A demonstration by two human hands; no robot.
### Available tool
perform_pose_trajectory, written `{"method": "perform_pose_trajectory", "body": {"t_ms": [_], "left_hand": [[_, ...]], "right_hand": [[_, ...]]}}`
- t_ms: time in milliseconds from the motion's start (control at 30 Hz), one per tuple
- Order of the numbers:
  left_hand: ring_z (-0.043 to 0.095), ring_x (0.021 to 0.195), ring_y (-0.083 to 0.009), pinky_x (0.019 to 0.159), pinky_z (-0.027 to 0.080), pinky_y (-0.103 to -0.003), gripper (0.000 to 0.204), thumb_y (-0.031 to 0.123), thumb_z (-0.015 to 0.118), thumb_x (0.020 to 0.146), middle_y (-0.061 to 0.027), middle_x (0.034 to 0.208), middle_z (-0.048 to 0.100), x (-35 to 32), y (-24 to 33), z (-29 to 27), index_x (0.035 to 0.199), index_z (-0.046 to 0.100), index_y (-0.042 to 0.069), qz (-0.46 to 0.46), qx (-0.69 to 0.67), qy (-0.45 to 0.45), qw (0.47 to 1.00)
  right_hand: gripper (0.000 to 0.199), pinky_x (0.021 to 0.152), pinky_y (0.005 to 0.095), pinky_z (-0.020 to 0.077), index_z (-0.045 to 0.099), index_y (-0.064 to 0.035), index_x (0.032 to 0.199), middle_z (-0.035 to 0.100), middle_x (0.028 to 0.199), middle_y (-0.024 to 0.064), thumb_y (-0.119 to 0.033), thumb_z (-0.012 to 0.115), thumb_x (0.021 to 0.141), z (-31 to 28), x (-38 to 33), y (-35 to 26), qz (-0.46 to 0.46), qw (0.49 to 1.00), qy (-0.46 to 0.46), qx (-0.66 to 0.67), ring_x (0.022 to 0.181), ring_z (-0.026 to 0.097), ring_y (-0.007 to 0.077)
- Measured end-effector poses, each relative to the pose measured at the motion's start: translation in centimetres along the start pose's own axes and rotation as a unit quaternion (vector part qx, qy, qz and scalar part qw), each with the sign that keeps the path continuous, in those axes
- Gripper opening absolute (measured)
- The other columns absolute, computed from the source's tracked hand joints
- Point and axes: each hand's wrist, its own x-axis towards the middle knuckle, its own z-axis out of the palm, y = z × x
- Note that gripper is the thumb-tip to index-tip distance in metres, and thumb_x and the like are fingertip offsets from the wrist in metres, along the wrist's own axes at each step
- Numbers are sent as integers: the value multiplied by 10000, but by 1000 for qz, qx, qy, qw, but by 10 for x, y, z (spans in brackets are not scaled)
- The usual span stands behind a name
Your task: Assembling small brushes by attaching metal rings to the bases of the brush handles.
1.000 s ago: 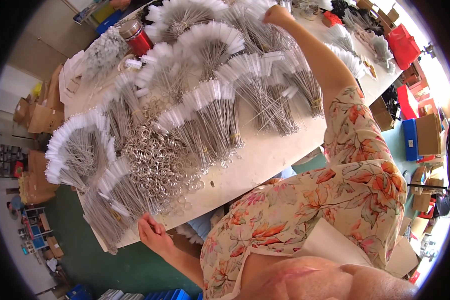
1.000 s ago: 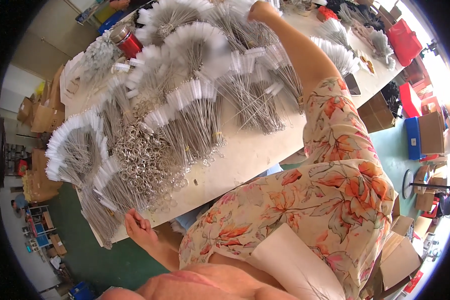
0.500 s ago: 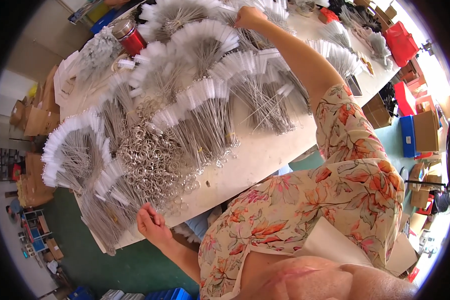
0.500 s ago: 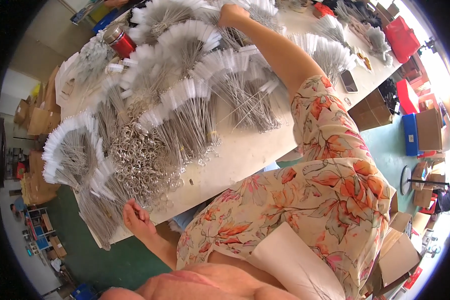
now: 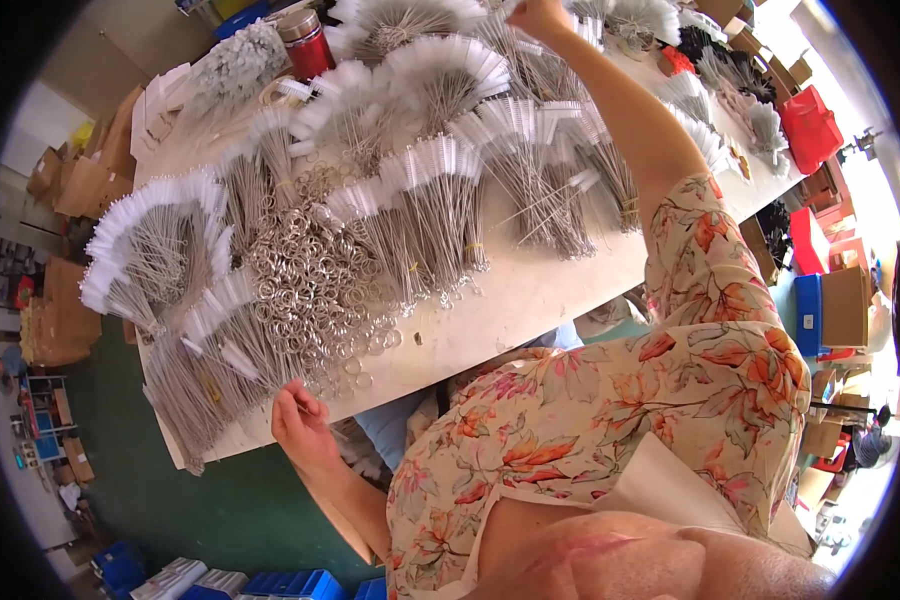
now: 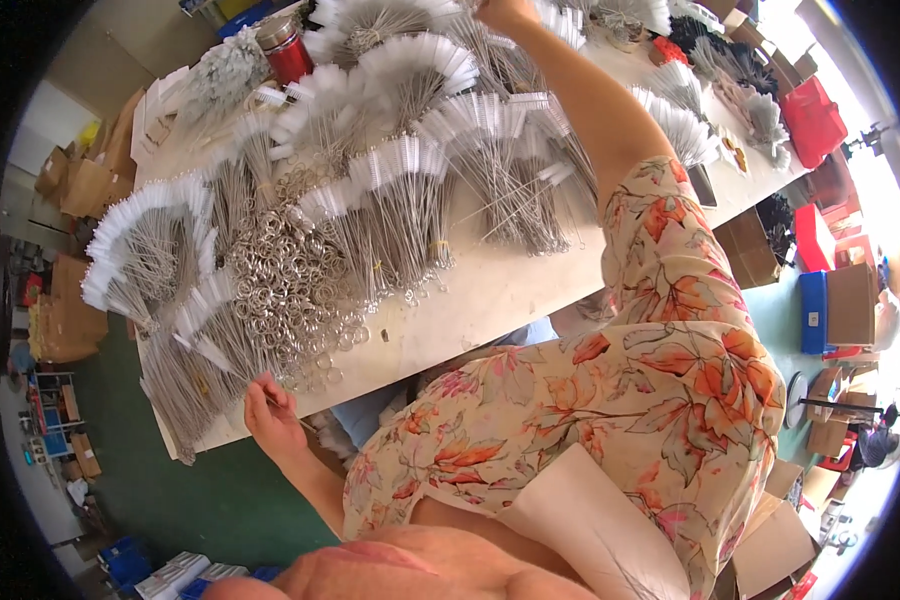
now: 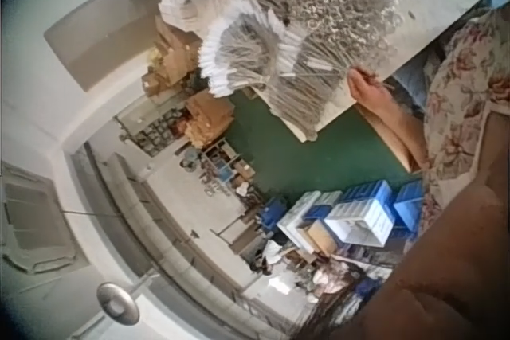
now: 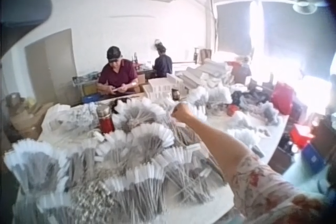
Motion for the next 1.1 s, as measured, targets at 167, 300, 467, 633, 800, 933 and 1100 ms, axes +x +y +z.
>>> {"method": "perform_pose_trajectory", "body": {"t_ms": [167,300,467,633,800,933,1100], "left_hand": [[316,481,-28,394,228,-182,249,181,487,930,1,689,466,22,13,43,966,594,-41,18,50,-58,997],[359,462,-37,417,302,-188,220,129,500,916,-14,674,507,31,35,109,1040,581,-34,133,112,-148,974],[492,528,-78,479,406,-208,181,62,525,894,-24,687,523,40,17,166,1051,570,-14,201,110,-171,958],[580,679,-149,593,489,-242,127,58,515,903,-67,859,553,43,-7,137,1008,549,-4,513,333,-109,783],[602,692,-220,640,518,-288,71,19,532,866,-125,985,538,27,-12,129,924,562,-10,561,226,-107,789],[589,828,-221,677,498,-290,216,7,683,737,-101,997,561,0,-51,133,947,653,49,545,234,-155,790],[597,802,-205,668,493,-290,256,5,688,745,-94,958,583,-16,-67,122,993,639,48,453,241,-255,819]], "right_hand": [[326,597,375,488,633,21,760,603,634,168,-290,557,822,-78,-63,-115,-142,985,79,61,591,598,221],[355,690,316,512,578,-22,850,537,789,33,-327,433,959,-70,-186,-209,-100,798,-201,559,717,552,160],[198,804,300,486,543,-37,1010,574,1017,69,-204,458,947,-45,-305,-252,-45,768,-368,523,978,551,156],[279,920,290,385,577,-23,1090,586,1051,38,-209,587,882,-35,-345,-242,-52,671,-255,695,1006,516,136],[338,893,299,437,592,-8,1106,633,1001,71,-277,549,906,-17,-358,-185,55,765,-300,567,952,553,144],[279,792,296,490,581,-9,1028,623,923,56,-258,498,932,-11,-382,-208,247,520,-298,762,823,585,147],[166,620,251,437,580,-38,920,596,807,10,-182,499,928,-27,-352,-163,162,545,-426,703,590,472,77]]}}
